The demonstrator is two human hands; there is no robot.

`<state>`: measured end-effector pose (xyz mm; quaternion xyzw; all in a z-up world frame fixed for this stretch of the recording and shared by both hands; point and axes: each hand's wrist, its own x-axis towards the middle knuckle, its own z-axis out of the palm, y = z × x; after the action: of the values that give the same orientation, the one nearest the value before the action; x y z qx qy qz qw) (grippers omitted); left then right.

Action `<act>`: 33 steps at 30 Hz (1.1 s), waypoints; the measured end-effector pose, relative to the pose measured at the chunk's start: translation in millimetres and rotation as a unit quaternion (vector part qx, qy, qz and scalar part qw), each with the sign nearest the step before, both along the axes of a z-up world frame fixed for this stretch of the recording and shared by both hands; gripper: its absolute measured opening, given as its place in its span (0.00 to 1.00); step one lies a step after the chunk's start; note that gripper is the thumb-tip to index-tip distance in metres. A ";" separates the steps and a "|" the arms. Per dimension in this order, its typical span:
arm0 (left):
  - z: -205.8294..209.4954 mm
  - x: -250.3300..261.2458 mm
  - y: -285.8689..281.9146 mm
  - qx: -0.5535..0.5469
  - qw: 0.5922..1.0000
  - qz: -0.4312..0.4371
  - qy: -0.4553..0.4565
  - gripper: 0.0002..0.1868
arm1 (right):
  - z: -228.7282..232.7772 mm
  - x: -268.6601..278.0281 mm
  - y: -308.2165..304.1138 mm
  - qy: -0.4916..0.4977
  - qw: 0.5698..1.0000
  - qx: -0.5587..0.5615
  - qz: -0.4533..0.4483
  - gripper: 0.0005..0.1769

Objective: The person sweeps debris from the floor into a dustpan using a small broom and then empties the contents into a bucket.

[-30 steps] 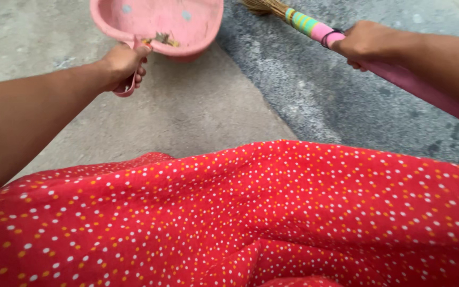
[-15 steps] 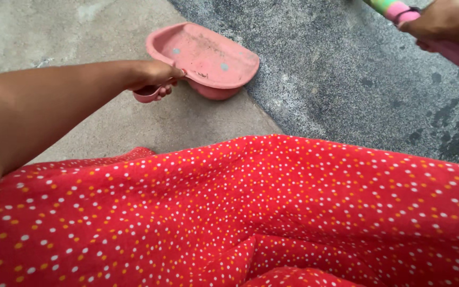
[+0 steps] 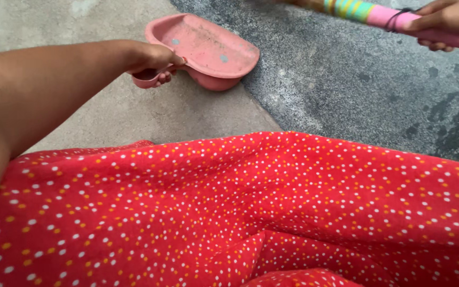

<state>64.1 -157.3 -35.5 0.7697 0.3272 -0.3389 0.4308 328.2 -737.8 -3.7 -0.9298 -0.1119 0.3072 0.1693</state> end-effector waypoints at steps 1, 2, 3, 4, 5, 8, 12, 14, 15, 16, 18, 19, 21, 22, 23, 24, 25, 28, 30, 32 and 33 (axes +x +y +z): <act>-0.6 2.5 0.1 0.003 1.000 -0.011 0.000 0.20 | -3.4 7.8 -12.5 0.012 0.999 0.010 -0.042 0.22; -2.0 2.9 1.6 0.007 1.000 -0.022 -0.001 0.20 | -7.2 10.9 -24.5 0.024 0.996 0.021 -0.084 0.20; -4.3 0.3 3.5 0.012 0.999 -0.032 -0.003 0.21 | -11.5 8.8 -33.8 0.035 0.991 0.034 -0.124 0.19; -8.3 -0.6 2.2 0.002 1.000 -0.015 -0.004 0.21 | -17.8 0.5 -46.4 0.037 0.986 0.039 -0.157 0.18; -12.1 -0.8 1.4 -0.008 1.000 0.004 -0.001 0.20 | -27.9 -8.3 -58.5 0.042 0.980 0.045 -0.188 0.17; -11.7 -1.9 4.7 -0.011 1.000 -0.008 -0.008 0.20 | -49.2 -1.7 -69.7 0.134 0.973 0.079 -0.172 0.20; -10.0 -2.9 -0.2 -0.006 0.999 -0.029 -0.021 0.21 | -60.5 2.1 -82.1 0.261 0.958 0.070 -0.095 0.27; -8.7 -4.1 -0.5 0.006 1.000 -0.012 0.005 0.19 | -49.1 11.1 -83.5 0.305 0.944 0.081 -0.095 0.23; -7.3 -1.4 -1.5 0.012 1.000 -0.006 0.014 0.19 | -40.8 18.4 -85.1 0.323 0.937 0.087 -0.096 0.22; -7.0 -1.0 -1.8 0.005 1.000 -0.010 0.010 0.20 | -36.1 23.5 -87.6 0.327 0.934 0.111 -0.088 0.22; -7.7 -0.4 -1.0 -0.006 1.000 -0.018 0.004 0.22 | -29.5 29.3 -93.9 0.336 0.925 0.160 -0.073 0.21; -7.2 0.4 0.5 -0.009 1.000 -0.018 0.002 0.22 | -28.1 32.0 -88.6 0.269 0.950 0.133 -0.087 0.21; -8.5 -2.2 2.8 -0.016 1.000 -0.017 0.001 0.23 | -32.0 28.1 -66.7 0.151 0.980 0.077 -0.104 0.21; -9.2 -3.9 3.0 -0.011 1.000 -0.003 0.005 0.23 | -36.4 21.2 -52.8 0.103 0.988 0.051 -0.098 0.21; -8.4 -3.3 2.4 -0.007 1.000 0.012 0.008 0.22 | -37.2 15.3 -37.0 0.053 0.994 0.027 -0.092 0.22; -7.4 -2.1 1.4 -0.003 1.000 0.027 0.010 0.22 | -38.7 9.2 -19.3 0.004 0.997 -0.002 -0.078 0.22; -5.8 -1.4 2.2 -0.002 1.000 0.005 0.013 0.22 | -34.8 6.9 -2.9 -0.031 0.997 -0.024 -0.063 0.22; -5.7 1.0 5.6 -0.013 0.999 -0.033 0.019 0.22 | -39.0 0.4 60.8 -0.106 0.992 -0.069 -0.024 0.22; -9.6 5.8 6.3 -0.043 0.999 -0.027 0.019 0.19 | -51.8 -3.4 114.8 -0.111 0.991 -0.078 0.005 0.22; -10.7 12.1 10.3 -0.034 0.998 -0.017 0.047 0.21 | -54.5 -3.2 159.1 -0.111 0.989 -0.098 0.031 0.22; -11.9 13.5 10.9 -0.034 0.998 -0.013 0.060 0.22 | -55.6 -1.7 165.1 -0.107 0.987 -0.109 0.045 0.22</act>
<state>77.7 -146.4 -47.4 0.7374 0.3306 -0.4009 0.4316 326.4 -572.7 -59.3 -0.9643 -0.1366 0.2234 0.0399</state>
